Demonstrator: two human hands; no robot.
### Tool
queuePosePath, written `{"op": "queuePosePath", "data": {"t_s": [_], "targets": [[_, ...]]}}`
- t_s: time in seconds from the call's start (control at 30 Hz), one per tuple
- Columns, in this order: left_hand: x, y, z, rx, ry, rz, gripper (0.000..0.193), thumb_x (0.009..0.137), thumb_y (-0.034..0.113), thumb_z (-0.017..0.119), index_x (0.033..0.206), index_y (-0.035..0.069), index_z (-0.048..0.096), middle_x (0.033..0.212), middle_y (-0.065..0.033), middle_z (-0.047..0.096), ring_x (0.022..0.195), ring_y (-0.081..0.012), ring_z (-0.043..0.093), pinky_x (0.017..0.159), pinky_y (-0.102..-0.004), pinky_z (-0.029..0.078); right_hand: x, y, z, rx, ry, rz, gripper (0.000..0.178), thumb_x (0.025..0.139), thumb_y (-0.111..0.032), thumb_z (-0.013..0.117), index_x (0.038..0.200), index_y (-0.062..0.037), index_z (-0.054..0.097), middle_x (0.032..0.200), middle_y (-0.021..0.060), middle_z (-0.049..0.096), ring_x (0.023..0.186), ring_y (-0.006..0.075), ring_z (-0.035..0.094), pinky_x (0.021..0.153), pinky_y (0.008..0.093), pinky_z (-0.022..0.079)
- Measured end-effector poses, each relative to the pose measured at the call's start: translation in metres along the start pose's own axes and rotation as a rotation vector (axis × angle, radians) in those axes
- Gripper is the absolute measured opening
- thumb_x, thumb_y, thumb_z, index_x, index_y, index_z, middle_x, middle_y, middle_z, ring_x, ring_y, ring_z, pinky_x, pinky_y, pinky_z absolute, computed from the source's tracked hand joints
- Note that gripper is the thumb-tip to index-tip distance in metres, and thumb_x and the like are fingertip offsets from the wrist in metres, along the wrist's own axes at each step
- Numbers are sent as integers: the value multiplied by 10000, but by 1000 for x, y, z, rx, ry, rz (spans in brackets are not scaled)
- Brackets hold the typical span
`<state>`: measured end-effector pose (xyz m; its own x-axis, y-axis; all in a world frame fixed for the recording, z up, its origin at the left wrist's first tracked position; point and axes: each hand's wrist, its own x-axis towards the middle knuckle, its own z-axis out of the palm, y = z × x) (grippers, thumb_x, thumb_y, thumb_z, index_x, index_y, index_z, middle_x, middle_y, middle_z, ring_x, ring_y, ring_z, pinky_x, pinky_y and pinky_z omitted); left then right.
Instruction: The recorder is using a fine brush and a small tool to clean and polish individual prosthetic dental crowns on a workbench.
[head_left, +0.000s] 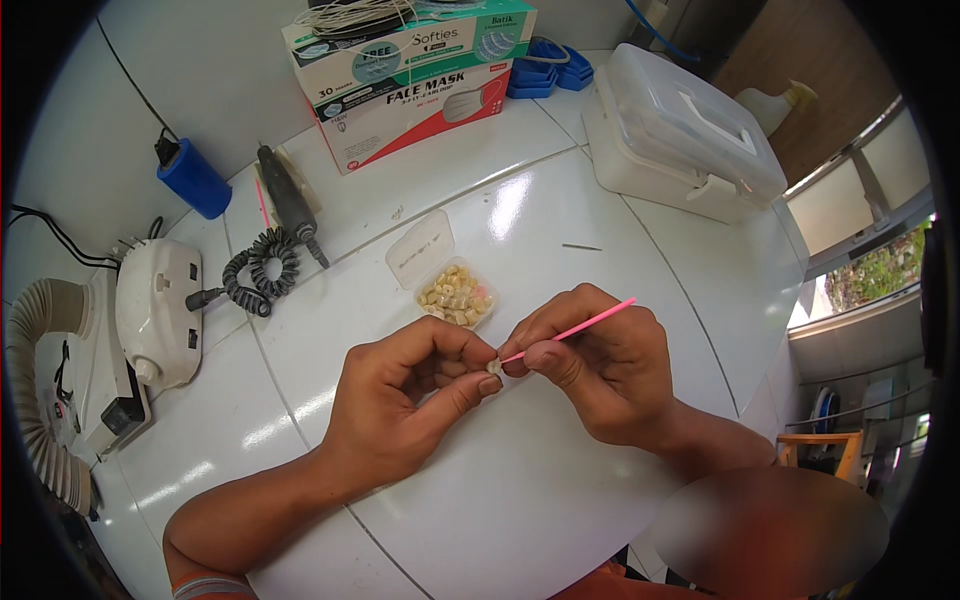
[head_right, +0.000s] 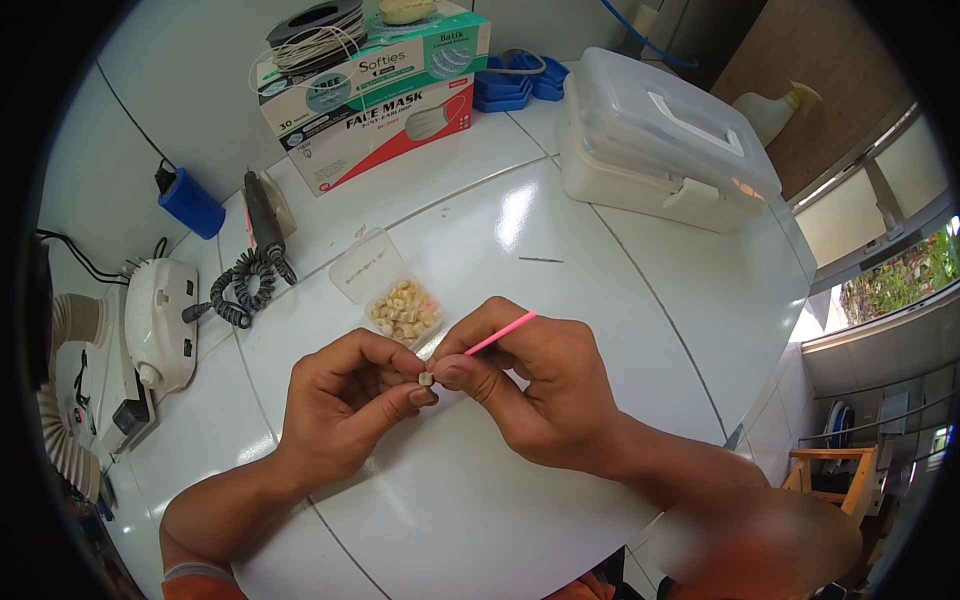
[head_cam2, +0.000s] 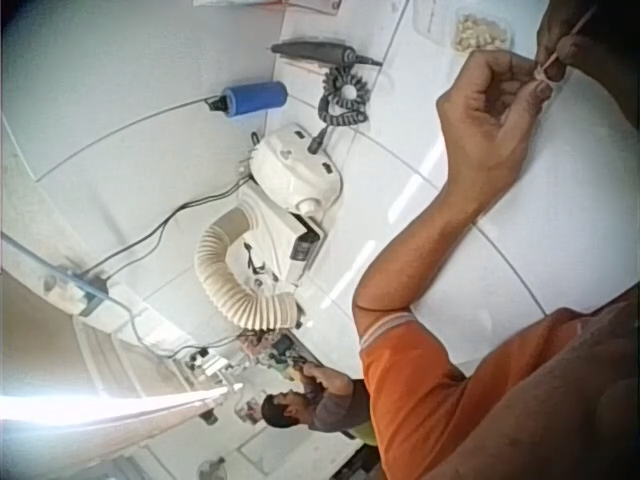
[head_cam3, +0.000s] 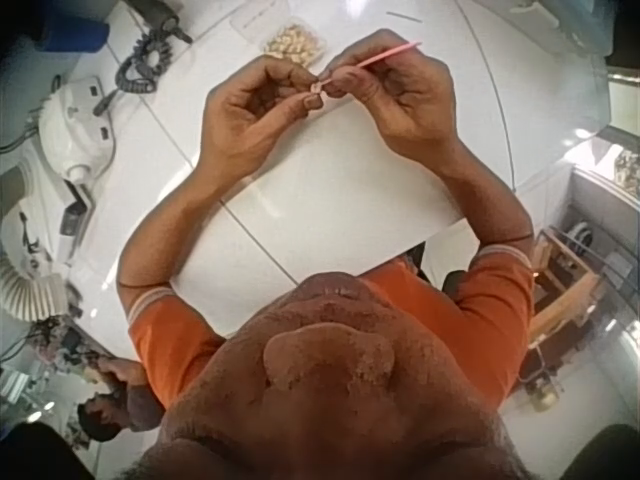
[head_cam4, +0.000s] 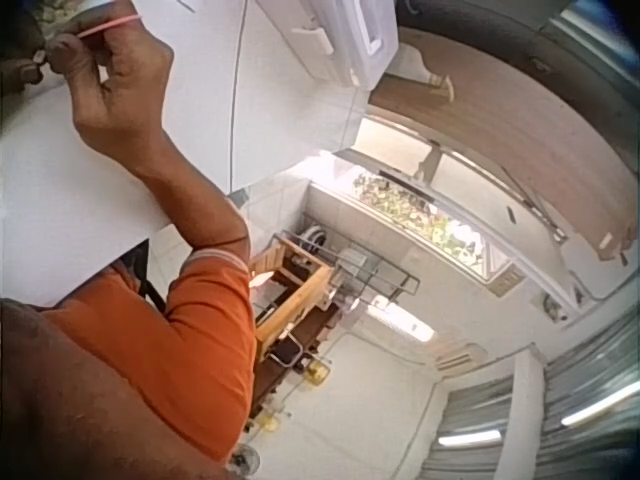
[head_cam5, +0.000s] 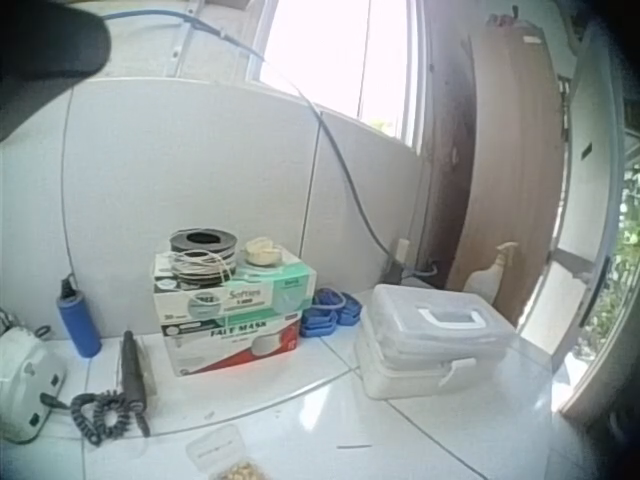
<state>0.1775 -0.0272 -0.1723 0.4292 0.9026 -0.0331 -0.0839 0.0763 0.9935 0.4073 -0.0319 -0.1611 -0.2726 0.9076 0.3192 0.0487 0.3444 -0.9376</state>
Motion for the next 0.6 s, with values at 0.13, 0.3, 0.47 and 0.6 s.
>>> {"op": "queuePosePath", "data": {"t_s": [0.13, 0.3, 0.47, 0.6], "targets": [[-1, -1, 0, -5, 2, -1, 141, 1001, -14, 757, 1124, -56, 704, 1046, -115, 786, 978, -151, 770, 892, -295, 637, 0, -1, -1, -28, -16, 29, 127, 1054, -77, 728, 1042, 49, 719, 918, 107, 760, 811, 165, 768, 723, 287, 612], [0, -2, -1, 17, -13, 36, 126, 998, -9, 764, 1103, -51, 708, 1022, -112, 794, 973, -152, 776, 880, -292, 639, 0, -1, 0, -6, -6, 21, 118, 1051, -69, 728, 1032, 48, 723, 906, 101, 757, 811, 165, 770, 713, 283, 608], [0, 0, -3, 27, -36, 15, 131, 1011, -30, 738, 1122, -55, 674, 1058, -125, 781, 996, -161, 776, 885, -293, 641, 0, -1, 0, -8, -9, 31, 110, 1049, -60, 727, 1026, 47, 723, 905, 102, 760, 806, 167, 771, 710, 283, 609], [0, 1, -3, 43, -70, 16, 138, 1021, -55, 713, 1140, -56, 643, 1090, -136, 767, 1015, -171, 775, 893, -296, 638, 1, -2, 1, -32, -9, 19, 103, 1044, -59, 732, 1013, 39, 722, 882, 99, 763, 795, 166, 771, 700, 283, 605]]}}
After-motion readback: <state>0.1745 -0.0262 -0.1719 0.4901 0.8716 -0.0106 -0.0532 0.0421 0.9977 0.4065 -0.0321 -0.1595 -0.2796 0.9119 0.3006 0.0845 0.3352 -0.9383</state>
